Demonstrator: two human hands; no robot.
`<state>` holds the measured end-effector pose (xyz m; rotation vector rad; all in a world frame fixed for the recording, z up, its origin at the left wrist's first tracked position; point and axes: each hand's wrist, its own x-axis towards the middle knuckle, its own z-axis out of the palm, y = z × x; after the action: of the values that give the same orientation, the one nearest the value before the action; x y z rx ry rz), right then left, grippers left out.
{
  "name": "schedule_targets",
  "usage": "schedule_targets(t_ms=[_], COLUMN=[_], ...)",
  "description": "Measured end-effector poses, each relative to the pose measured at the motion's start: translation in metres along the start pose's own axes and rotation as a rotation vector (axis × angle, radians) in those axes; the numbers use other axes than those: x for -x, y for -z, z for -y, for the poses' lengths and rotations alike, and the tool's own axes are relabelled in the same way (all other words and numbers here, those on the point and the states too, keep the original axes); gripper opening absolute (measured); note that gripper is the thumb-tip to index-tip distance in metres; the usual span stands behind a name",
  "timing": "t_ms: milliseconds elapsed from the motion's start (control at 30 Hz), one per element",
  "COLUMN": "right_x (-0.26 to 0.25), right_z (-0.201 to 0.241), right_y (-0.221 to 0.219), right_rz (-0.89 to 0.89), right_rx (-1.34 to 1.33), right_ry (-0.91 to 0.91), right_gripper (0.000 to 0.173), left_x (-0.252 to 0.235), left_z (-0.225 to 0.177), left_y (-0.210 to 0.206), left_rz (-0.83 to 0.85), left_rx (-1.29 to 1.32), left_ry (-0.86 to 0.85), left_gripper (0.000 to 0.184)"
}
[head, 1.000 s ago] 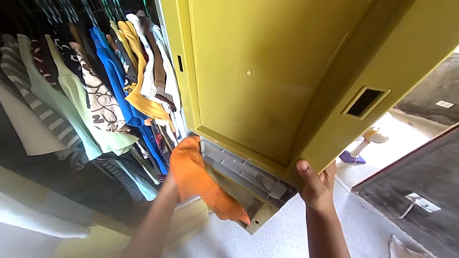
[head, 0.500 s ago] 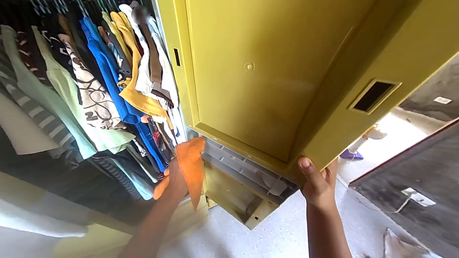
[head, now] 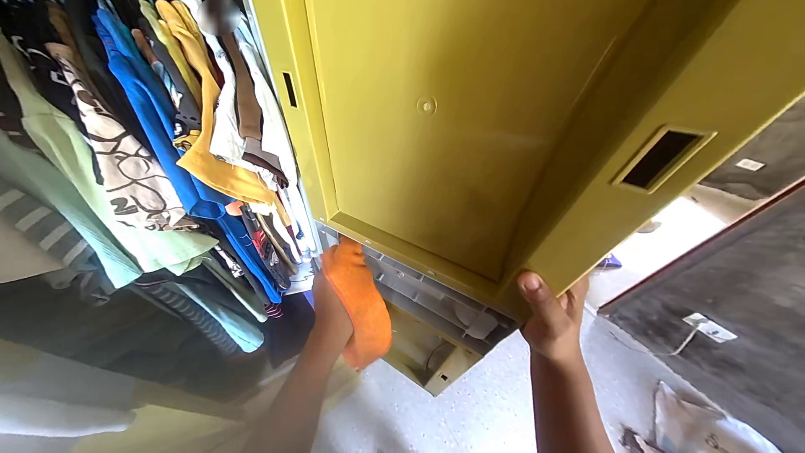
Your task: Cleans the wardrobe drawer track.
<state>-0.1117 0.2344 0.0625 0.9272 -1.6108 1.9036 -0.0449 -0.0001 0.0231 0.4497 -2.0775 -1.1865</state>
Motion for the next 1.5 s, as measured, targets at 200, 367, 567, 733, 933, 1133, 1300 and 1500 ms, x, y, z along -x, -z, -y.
schedule_targets(t_ms=[200, 367, 567, 733, 933, 1133, 1300, 1500], right_x=[-0.001, -0.001, 0.001, 0.0, 0.0, 0.0, -0.001, 0.0], right_z=[-0.002, -0.001, -0.001, -0.002, -0.002, -0.001, 0.0, -0.001], right_y=[0.001, 0.001, 0.001, 0.001, 0.001, 0.0, 0.0, 0.001], right_rz=[0.007, -0.013, -0.016, -0.009, -0.004, 0.004, 0.016, 0.023], right_rx=[0.004, 0.02, 0.05, 0.052, 0.068, 0.053, 0.039, 0.038], right_ry=[0.003, -0.026, -0.03, -0.01, 0.0, 0.005, 0.009, 0.005], right_gripper=[0.059, 0.07, 0.071, 0.064, 0.061, 0.059, 0.056, 0.057], left_x=[0.018, -0.006, -0.034, 0.0, 0.036, 0.052, 0.057, 0.072], left_z=[-0.01, 0.007, 0.022, -0.001, -0.017, -0.023, -0.028, -0.054], left_y=[-0.006, 0.023, 0.036, 0.015, -0.007, -0.019, -0.026, -0.026], left_rz=[0.122, 0.231, 0.136, 0.131, 0.15, 0.226, 0.247, 0.484], left_rx=[0.046, -0.147, -0.25, -0.132, 0.024, 0.093, 0.079, -0.168], left_ry=[-0.005, -0.171, -0.09, -0.047, -0.173, -0.197, -0.182, -0.261], left_gripper=[0.03, 0.031, 0.035, 0.037, 0.029, 0.024, 0.028, 0.028])
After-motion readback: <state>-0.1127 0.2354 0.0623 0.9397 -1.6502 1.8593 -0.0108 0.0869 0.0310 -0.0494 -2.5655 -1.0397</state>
